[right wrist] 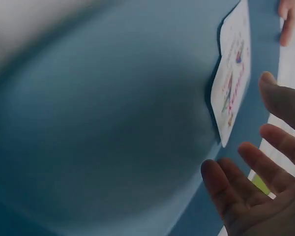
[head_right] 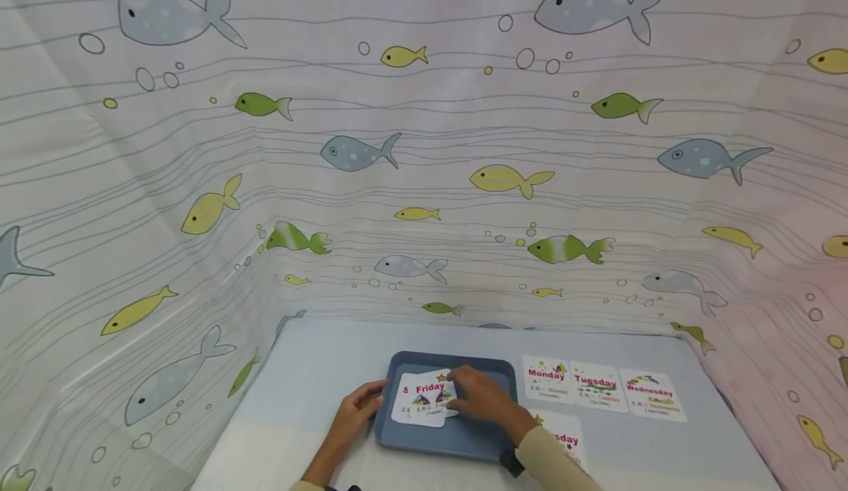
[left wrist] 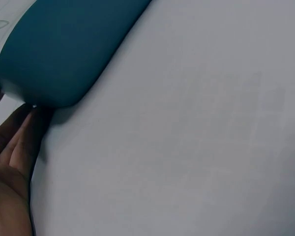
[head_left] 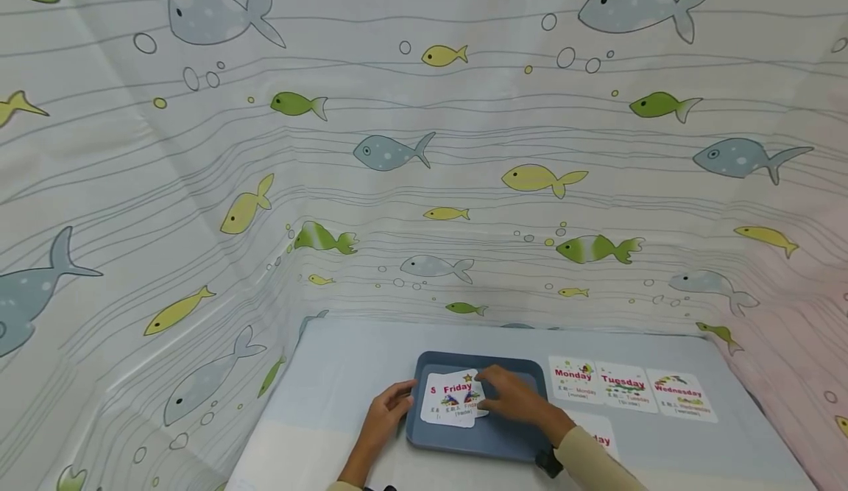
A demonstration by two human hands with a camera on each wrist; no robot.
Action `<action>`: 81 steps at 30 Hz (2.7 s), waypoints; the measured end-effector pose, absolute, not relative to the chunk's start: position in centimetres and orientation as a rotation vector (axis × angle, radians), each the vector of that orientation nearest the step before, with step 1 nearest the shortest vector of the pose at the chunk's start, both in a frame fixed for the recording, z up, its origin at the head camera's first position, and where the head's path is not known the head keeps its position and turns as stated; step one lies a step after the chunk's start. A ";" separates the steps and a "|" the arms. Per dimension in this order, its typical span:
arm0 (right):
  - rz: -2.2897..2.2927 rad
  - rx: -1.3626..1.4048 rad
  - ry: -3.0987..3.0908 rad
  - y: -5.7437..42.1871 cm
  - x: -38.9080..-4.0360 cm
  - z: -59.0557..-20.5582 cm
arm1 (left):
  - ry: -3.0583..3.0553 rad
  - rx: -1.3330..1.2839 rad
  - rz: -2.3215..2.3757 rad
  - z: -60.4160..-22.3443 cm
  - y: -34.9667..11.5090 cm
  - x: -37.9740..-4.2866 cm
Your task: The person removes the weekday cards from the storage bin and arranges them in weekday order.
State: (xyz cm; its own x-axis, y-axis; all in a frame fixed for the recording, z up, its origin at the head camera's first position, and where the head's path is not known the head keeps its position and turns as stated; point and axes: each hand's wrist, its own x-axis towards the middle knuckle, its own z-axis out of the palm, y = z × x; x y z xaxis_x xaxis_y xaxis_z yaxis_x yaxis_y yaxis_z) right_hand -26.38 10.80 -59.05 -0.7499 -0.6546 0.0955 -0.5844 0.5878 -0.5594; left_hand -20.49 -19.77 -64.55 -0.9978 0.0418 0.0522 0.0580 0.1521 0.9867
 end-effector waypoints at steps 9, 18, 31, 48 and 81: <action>-0.856 -0.922 2.643 9.3 -26.9 -58.5 | -2.388 -0.114 -2.002 -64.0 -19.6 -20.6; -0.864 -0.939 2.643 8.9 -27.1 -58.4 | -2.407 -0.105 -1.978 -63.9 -19.7 -20.6; -0.774 -0.970 2.589 8.7 -28.0 -59.1 | -2.390 -0.030 -2.054 -63.8 -19.5 -20.2; -0.637 -1.028 2.658 8.3 -27.9 -60.4 | -2.386 -0.014 -2.085 -63.8 -19.4 -19.7; -0.652 -0.862 2.725 8.0 -28.0 -60.0 | -2.396 -0.031 -2.033 -64.0 -19.5 -20.4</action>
